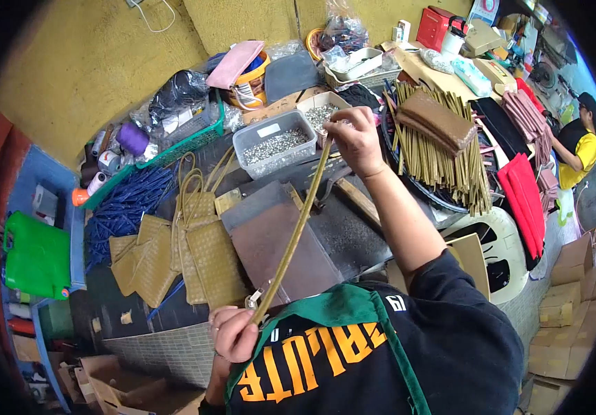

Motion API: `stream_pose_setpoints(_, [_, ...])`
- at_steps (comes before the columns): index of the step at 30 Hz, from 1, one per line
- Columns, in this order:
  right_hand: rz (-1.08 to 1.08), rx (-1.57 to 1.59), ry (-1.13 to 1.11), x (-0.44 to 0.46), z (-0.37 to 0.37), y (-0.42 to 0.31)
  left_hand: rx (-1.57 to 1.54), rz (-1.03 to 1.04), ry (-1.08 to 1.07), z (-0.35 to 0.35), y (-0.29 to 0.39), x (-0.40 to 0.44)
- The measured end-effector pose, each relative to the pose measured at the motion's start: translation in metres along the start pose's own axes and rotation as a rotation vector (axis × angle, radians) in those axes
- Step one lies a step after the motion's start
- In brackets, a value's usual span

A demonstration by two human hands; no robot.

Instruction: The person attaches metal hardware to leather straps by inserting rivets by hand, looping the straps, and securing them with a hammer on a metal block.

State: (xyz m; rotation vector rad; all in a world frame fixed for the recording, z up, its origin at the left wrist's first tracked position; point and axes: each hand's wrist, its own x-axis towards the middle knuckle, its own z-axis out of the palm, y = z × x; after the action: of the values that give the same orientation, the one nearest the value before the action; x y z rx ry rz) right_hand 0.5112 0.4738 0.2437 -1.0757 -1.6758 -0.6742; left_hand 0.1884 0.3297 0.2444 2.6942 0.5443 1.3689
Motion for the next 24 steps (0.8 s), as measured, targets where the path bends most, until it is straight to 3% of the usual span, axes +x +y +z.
stream_pose_setpoints(2, [0.085,0.074,0.084,-0.002,0.005,0.008,0.015,0.020,-0.011,0.004,0.000,0.004])
stream_pose_setpoints(4, [0.141,0.091,0.181,0.002,0.007,0.011,-0.104,-0.271,-0.138,0.006,0.003,0.005])
stream_pose_setpoints(7, [0.273,0.168,0.284,0.008,0.007,0.009,-0.158,-0.309,-0.187,0.012,-0.001,0.004])
stream_pose_setpoints(9, [0.249,0.147,0.306,0.013,0.007,0.009,-0.180,-0.359,-0.238,0.014,-0.001,0.000])
stream_pose_setpoints(22, [0.302,0.157,0.344,0.014,0.007,0.010,-0.157,-0.344,-0.210,0.020,-0.001,0.000])
stream_pose_setpoints(24, [0.235,0.131,0.219,0.011,0.012,0.017,-0.203,-0.262,-0.084,0.021,-0.005,-0.006])
